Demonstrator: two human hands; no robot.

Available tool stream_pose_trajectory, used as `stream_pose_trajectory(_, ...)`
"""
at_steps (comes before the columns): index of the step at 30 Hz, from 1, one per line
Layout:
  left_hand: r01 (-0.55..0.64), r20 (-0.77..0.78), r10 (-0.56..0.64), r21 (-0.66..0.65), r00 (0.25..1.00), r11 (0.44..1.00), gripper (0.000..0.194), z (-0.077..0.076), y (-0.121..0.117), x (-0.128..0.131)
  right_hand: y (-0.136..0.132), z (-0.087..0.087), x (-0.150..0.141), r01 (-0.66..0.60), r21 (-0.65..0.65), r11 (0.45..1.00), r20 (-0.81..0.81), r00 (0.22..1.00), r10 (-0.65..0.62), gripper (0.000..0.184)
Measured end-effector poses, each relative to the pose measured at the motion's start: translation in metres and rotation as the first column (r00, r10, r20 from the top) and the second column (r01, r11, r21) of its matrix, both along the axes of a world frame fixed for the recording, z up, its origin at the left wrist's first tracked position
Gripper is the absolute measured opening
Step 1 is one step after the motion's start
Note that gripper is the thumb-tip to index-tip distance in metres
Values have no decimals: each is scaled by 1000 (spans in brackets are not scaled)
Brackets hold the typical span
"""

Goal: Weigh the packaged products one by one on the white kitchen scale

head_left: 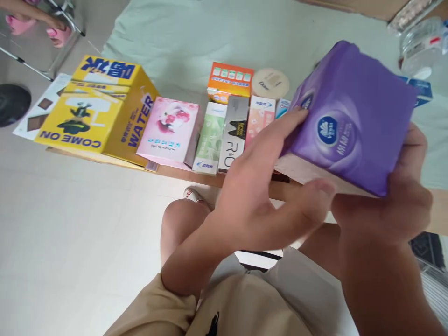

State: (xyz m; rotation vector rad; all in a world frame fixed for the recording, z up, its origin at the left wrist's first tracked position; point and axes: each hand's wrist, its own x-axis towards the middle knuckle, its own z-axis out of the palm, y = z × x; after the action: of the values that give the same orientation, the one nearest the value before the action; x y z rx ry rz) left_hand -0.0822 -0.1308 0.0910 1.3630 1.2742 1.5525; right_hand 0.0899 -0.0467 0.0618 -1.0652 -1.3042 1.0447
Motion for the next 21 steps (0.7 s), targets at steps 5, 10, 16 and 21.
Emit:
stream_pose_trajectory(5, -62, -83, 59, -31, 995, 998, 44, -8, -17, -52, -1, 0, -48, -288, -38, 957, -23, 957, 288, 60)
stream_pose_trajectory(10, -75, -46, 69, -130, 997, 989, 49, -19, -22, -77, 10, -13, -69, -189, -223, 956, 13, 980, 196, 83)
stream_pose_trajectory(16, -252, 68, 266, -168, 962, 953, 35, -33, -14, -75, 31, -5, -75, -91, -149, 985, -60, 995, 83, 76)
stream_pose_trajectory(21, -188, 126, 238, -319, 963, 929, 42, -25, -9, -67, 42, 2, -81, -90, -115, 989, -141, 987, 73, 63)
